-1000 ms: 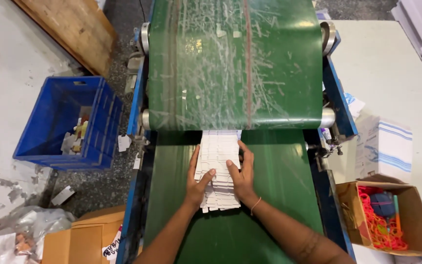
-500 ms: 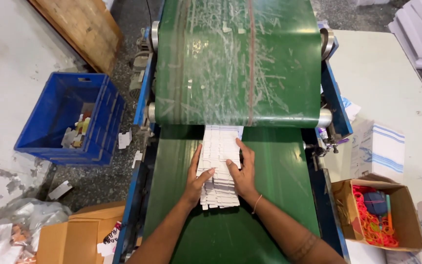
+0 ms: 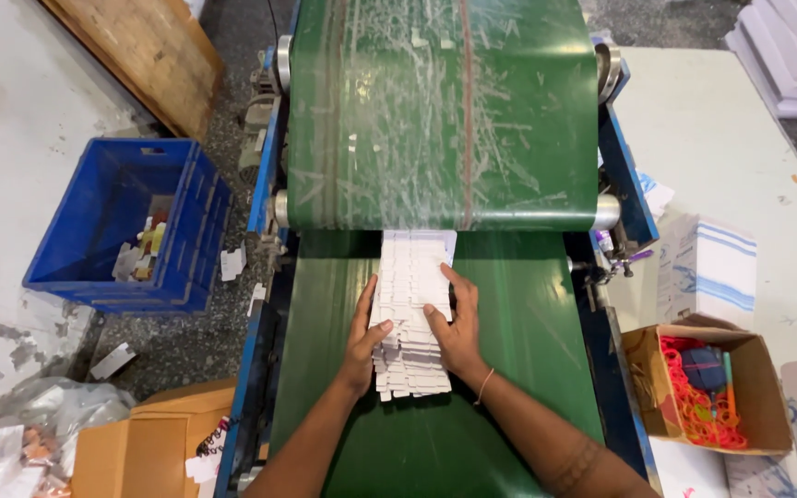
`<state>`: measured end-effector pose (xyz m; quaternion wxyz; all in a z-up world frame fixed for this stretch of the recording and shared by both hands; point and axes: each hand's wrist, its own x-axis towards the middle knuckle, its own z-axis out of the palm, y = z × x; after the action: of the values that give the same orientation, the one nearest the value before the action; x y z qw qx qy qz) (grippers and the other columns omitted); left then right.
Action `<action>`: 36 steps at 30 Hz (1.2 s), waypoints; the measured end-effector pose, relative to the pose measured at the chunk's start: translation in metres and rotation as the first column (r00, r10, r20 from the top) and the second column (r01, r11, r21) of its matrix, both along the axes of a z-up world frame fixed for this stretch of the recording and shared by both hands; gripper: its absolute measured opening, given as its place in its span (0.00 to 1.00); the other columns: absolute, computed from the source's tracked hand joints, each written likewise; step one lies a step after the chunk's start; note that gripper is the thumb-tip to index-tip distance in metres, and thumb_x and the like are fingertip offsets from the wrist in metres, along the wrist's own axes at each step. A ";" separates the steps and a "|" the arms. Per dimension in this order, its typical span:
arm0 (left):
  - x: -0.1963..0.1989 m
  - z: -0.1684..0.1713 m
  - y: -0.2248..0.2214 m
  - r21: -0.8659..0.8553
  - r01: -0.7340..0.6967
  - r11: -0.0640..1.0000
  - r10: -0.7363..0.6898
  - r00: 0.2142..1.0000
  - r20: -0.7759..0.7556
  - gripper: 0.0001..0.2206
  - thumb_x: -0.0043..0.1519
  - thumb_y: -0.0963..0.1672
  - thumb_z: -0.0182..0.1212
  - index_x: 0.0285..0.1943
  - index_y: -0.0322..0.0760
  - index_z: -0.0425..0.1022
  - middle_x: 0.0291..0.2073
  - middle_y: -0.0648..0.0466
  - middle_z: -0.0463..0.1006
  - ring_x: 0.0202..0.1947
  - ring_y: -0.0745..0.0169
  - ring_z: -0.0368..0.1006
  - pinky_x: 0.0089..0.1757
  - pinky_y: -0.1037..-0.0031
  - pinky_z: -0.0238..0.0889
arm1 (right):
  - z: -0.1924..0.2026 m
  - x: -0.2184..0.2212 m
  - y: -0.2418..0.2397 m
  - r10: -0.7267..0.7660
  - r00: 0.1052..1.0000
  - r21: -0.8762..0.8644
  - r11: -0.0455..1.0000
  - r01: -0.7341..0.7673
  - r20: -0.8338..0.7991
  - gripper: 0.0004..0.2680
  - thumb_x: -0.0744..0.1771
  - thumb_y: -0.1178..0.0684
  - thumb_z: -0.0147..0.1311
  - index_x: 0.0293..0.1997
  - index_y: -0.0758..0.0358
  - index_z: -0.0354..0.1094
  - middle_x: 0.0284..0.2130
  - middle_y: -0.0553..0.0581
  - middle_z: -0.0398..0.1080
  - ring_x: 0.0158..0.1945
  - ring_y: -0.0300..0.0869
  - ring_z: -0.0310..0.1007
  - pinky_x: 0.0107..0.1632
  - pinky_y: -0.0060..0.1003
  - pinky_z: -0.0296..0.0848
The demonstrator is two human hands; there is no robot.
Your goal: Picking up flattened product boxes from a conveyor belt, stacking them, and placing them into a larger container.
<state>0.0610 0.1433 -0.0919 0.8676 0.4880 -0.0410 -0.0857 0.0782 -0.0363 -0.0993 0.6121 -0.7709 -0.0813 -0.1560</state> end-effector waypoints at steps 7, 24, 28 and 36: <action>-0.008 0.005 0.004 0.004 0.026 1.000 -0.026 1.000 0.005 0.41 0.57 0.45 0.58 0.81 0.41 0.43 0.73 0.42 0.58 0.70 0.49 0.60 0.65 0.61 0.53 | 0.004 -0.008 0.002 0.013 1.000 -0.006 1.000 -0.013 0.010 0.25 0.65 0.58 0.55 0.72 0.63 0.55 0.60 0.63 0.56 0.62 0.48 0.62 0.64 0.42 0.66; -0.027 0.011 0.009 0.075 0.039 0.996 -0.036 0.998 -0.041 0.43 0.55 0.47 0.58 0.82 0.44 0.41 0.73 0.44 0.57 0.70 0.49 0.60 0.65 0.60 0.55 | 0.009 -0.028 0.002 0.071 0.997 0.044 0.997 -0.069 -0.045 0.25 0.65 0.58 0.53 0.72 0.64 0.53 0.59 0.61 0.55 0.60 0.47 0.64 0.62 0.43 0.69; -0.030 0.011 0.009 0.045 0.039 0.998 -0.038 0.999 -0.015 0.43 0.55 0.47 0.59 0.82 0.42 0.41 0.73 0.41 0.57 0.70 0.47 0.59 0.65 0.59 0.53 | 0.007 -0.031 0.001 0.066 0.998 0.054 0.996 -0.064 -0.023 0.25 0.65 0.59 0.53 0.72 0.65 0.54 0.60 0.62 0.55 0.61 0.48 0.63 0.63 0.43 0.68; -0.039 0.003 0.010 0.114 0.018 0.993 -0.023 0.999 0.046 0.44 0.55 0.47 0.60 0.82 0.42 0.40 0.75 0.41 0.55 0.73 0.47 0.55 0.67 0.59 0.48 | 0.004 -0.040 0.002 0.059 0.998 -0.001 0.998 -0.059 0.010 0.25 0.66 0.57 0.55 0.72 0.65 0.52 0.61 0.62 0.54 0.62 0.48 0.63 0.64 0.43 0.68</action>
<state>0.0215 0.1533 -0.0890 0.8362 0.5382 -0.0617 -0.0853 0.0384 -0.0347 -0.0950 0.6158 -0.7676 -0.1071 -0.1417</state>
